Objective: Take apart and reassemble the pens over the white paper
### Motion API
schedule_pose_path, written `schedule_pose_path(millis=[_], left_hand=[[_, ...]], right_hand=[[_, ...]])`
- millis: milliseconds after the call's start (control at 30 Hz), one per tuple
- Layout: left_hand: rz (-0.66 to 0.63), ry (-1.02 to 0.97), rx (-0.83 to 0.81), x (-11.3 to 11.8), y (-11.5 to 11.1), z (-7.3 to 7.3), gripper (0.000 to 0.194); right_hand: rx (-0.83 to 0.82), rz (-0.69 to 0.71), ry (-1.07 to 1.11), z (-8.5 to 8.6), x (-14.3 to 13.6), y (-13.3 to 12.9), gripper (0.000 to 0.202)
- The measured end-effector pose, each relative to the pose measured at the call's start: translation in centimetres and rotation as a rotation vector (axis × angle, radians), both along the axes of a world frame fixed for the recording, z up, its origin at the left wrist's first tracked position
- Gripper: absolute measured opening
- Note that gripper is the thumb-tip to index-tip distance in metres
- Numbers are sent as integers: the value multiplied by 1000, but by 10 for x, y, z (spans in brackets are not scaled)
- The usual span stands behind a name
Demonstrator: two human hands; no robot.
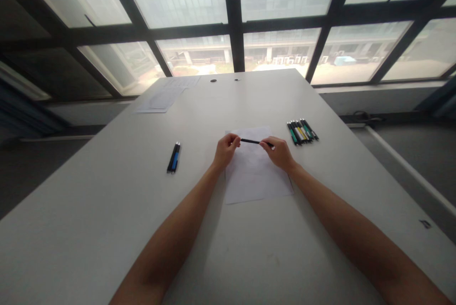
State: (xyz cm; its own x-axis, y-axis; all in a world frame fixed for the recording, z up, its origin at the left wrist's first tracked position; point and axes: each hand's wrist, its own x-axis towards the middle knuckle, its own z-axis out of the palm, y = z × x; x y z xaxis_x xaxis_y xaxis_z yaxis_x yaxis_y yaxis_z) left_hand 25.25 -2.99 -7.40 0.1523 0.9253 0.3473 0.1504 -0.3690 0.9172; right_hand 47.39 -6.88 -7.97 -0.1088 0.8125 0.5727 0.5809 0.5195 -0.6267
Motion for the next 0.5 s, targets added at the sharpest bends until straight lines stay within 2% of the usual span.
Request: schedule_pose_path(millis=[133,367,500], left_hand=[[-36,-77,-27,2,0,0,32],[16,95,0,0,1,1,38],[18,71,13,-1,2,0,34]], right_hand=[[-4,-1,-8,0,0,1,30],[-10,7,-17,0,-1,0,28],[-6,5,-41,2,-2,-1,28]])
